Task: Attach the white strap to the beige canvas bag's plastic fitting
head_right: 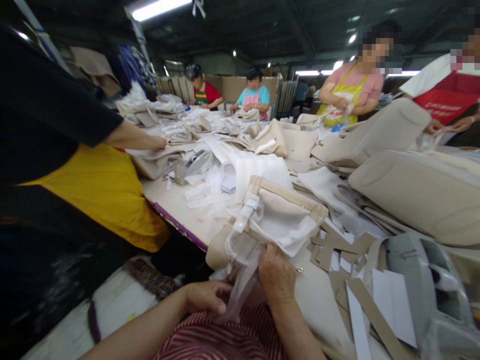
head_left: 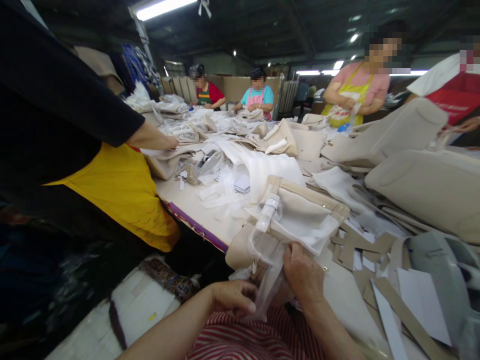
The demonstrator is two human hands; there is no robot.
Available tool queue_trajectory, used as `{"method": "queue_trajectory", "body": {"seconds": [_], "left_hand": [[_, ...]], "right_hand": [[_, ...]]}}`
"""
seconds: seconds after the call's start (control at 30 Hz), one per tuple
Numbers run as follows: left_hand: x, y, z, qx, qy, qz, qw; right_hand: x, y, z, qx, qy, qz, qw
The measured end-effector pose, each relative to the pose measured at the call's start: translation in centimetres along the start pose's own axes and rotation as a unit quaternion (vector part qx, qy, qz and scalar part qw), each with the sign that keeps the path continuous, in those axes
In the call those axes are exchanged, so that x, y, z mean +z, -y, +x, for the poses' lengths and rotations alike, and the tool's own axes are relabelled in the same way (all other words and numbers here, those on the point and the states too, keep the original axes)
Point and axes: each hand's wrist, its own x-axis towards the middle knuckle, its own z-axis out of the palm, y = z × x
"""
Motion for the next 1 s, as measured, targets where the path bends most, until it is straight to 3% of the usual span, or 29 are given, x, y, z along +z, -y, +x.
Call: {"method": "queue_trajectory", "body": {"seconds": [0.13, 0.27, 0.37, 0.43, 0.5, 0.57, 0.73, 0.83, 0.9, 1.0], "left_hand": [[0.9, 0.1, 1.6, -0.033, 0.043, -0.015, 0.998], [1.1, 0.2, 0.8, -0.035, -0.095, 0.051, 0.994], [0.5, -0.3, -2.3, 0.012, -0.18, 0.157, 0.971], [0.2, -1.0, -5.1, 0.04, -0.212, 0.278, 0.936], [0.3, -2.0, -7.9, 0.076, -0.215, 0.379, 0.897], [0.5, -2.8, -10.2, 0.092, -0.2, 0.401, 0.889], [1.1, -1.8, -13.0, 0.004, -0.101, 0.153, 0.983], [1.4, -0.1, -12.9, 0.04, -0.148, 0.05, 0.987], [1.6, 0.7, -12.8, 0.054, -0.18, 0.006, 0.982], [1.8, 0.9, -12.7, 0.062, -0.189, -0.024, 0.98]], "right_hand": [[0.1, 0.0, -0.1, 0.009, 0.0, -0.004, 1.0], [-0.1, 0.1, 0.0, 0.004, 0.004, -0.006, 1.0], [-0.3, 0.1, 0.0, 0.001, 0.014, -0.008, 1.0], [-0.3, 0.1, 0.0, 0.0, 0.015, -0.01, 1.0], [-0.3, 0.1, 0.0, 0.0, 0.014, -0.014, 1.0], [-0.2, 0.1, -0.1, -0.002, 0.012, -0.016, 1.0], [-0.1, 0.0, 0.1, -0.013, 0.016, -0.006, 1.0], [-0.4, -0.5, -0.1, -0.018, 0.033, 0.034, 0.999], [-0.9, -1.0, -0.9, -0.033, -0.015, 0.103, 0.994], [-2.2, -1.6, -3.1, -0.092, -0.168, 0.216, 0.957]]}}
